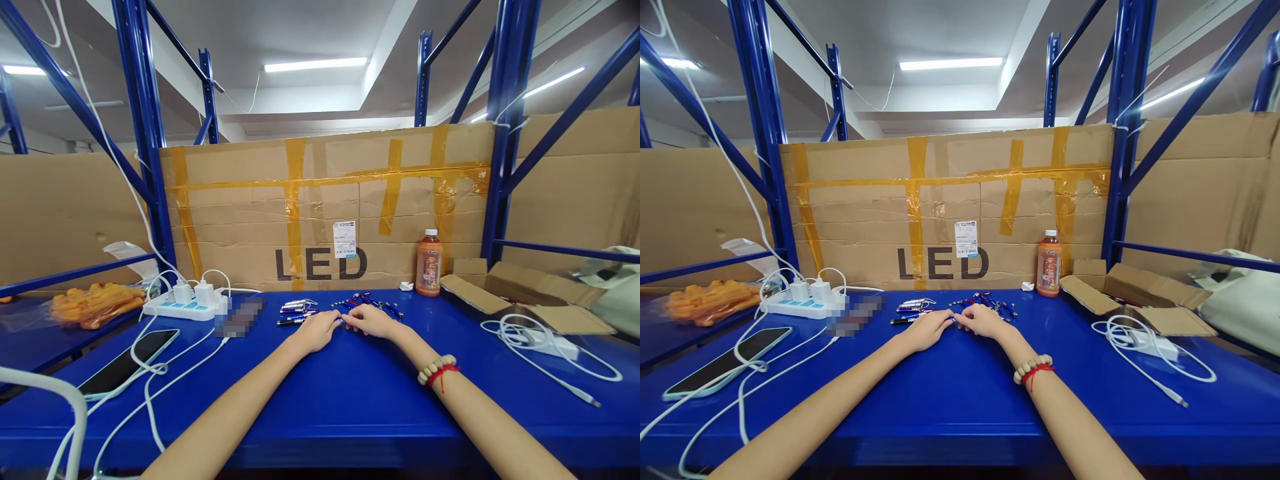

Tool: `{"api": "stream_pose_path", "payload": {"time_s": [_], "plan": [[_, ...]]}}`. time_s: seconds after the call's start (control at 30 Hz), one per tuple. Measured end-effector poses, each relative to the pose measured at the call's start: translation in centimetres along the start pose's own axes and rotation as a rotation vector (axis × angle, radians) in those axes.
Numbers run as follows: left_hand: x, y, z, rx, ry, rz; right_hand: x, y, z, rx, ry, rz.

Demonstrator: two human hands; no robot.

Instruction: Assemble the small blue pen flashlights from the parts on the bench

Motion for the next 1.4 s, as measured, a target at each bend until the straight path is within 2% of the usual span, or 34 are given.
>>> {"api": "stream_pose_path", "payload": {"time_s": [1.03,1.4], "plan": [[0.3,0.2,0.1,0.011,0.021,-0.023,0.3,0.2,0.8,0.024,-0.002,-0.050],[0.2,0.0,0.2,0.020,0.070,0.004,0.5,0.4,1.1,0.013,0.029,-0.023]]}}
Point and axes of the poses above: each hand's wrist, its own y-axis towards the middle knuckle, its own x-axis out of the palm, z = x × y, the point moved 1 cm from there along y, towards the middle knuckle, and after that the axes turned 11 degrees about -x, right-handed, at the moved point
